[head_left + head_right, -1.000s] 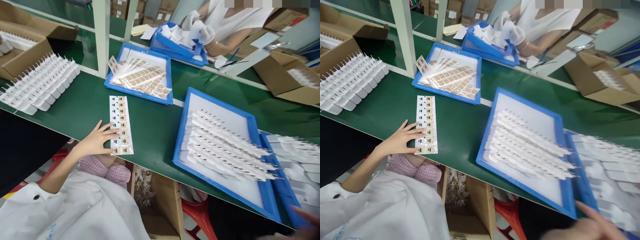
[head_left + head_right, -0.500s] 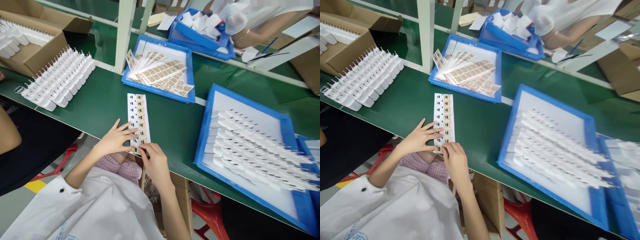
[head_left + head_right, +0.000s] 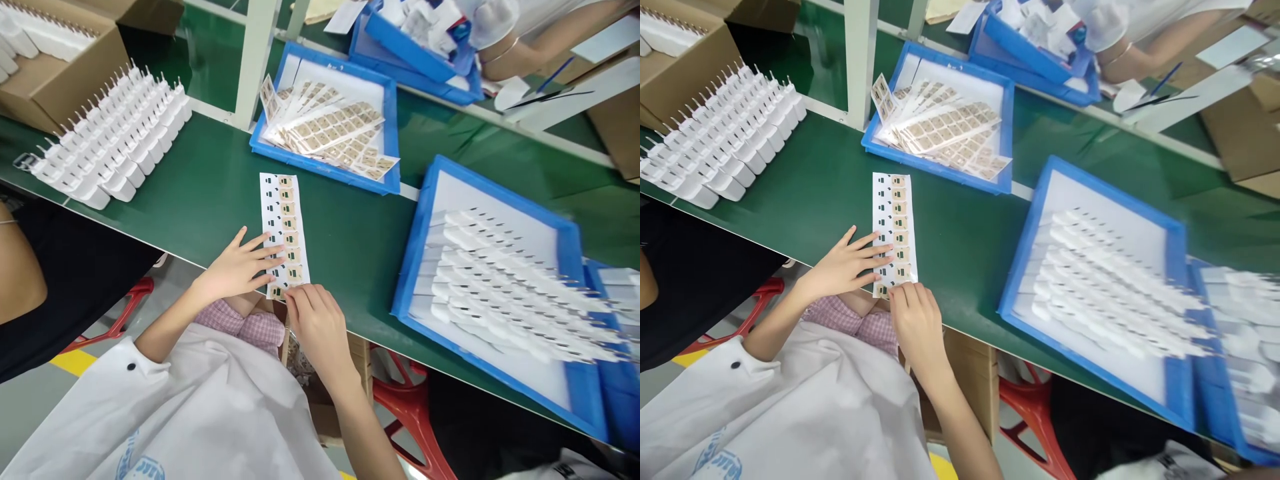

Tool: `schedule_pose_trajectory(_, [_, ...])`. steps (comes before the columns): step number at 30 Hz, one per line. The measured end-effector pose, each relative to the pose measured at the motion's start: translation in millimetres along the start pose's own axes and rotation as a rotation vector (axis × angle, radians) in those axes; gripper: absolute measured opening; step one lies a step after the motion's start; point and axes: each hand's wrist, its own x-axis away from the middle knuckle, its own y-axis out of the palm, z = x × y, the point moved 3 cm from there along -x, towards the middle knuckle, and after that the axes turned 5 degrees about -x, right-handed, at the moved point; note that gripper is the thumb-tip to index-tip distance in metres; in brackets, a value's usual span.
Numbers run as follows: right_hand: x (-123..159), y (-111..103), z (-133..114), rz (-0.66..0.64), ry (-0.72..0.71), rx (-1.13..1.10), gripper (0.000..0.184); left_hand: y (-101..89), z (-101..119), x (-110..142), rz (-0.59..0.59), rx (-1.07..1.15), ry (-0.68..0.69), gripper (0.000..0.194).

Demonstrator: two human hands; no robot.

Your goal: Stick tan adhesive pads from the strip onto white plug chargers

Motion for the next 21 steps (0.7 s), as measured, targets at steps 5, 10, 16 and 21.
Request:
schedule_pose_trajectory(5, [11, -12, -10, -0.013, -0.075, 0.101, 0.022, 0.9, 0, 0, -0.010, 0.006, -0.004, 0.044])
schedule_pose_trajectory(10, [21, -27, -8, -0.014, -0.089, 0.075, 0.019, -1.8, -4, -2, -0.052, 0.074, -0.007, 0.044])
schedule_pose_trajectory(16, [17, -26, 17, 0.248, 0.172, -0.501, 0.011, -2.1, -3, -12, -0.011, 0.096, -0.030, 0.041])
schedule_pose_trajectory(21, [8, 23, 37, 0.357, 0.744, -1.083, 0.030, -29.4, -36, 25, 0.630, -0.139, -0.294, 0.023])
